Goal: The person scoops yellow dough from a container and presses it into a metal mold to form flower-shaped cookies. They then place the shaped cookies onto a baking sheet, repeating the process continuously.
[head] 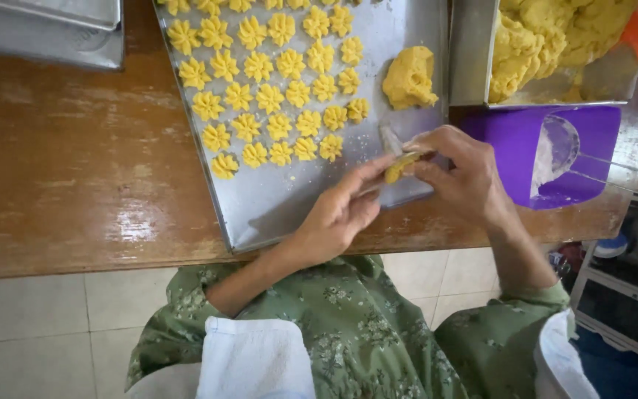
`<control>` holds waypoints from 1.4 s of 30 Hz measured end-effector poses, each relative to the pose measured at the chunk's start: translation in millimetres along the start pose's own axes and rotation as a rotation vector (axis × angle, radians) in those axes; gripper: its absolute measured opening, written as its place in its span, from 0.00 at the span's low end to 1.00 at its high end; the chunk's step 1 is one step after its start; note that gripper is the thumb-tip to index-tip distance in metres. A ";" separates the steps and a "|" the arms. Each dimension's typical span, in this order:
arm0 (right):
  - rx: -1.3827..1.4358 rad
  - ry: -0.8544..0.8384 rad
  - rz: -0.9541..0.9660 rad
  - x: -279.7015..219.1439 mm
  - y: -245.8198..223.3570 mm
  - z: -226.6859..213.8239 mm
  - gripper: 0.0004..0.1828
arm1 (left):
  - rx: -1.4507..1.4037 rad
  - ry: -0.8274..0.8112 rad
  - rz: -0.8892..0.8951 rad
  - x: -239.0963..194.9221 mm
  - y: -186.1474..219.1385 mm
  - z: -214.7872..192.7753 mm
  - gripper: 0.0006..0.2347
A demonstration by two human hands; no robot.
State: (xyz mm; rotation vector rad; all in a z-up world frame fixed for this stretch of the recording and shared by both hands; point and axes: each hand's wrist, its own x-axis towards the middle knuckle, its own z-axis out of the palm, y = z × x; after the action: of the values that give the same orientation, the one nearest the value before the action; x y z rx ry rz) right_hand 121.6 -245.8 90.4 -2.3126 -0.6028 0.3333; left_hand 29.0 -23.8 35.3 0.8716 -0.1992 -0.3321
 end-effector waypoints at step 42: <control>0.074 -0.111 0.226 44.5 -9.6 30.9 0.09 | -0.052 -0.086 -0.075 -15.0 -20.9 -24.4 0.39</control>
State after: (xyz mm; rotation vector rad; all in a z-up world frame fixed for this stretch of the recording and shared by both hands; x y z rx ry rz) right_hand 144.4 -199.1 72.2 -2.3056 -0.3753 0.5831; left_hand 18.1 -13.3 3.2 0.8156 -0.2368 -0.4433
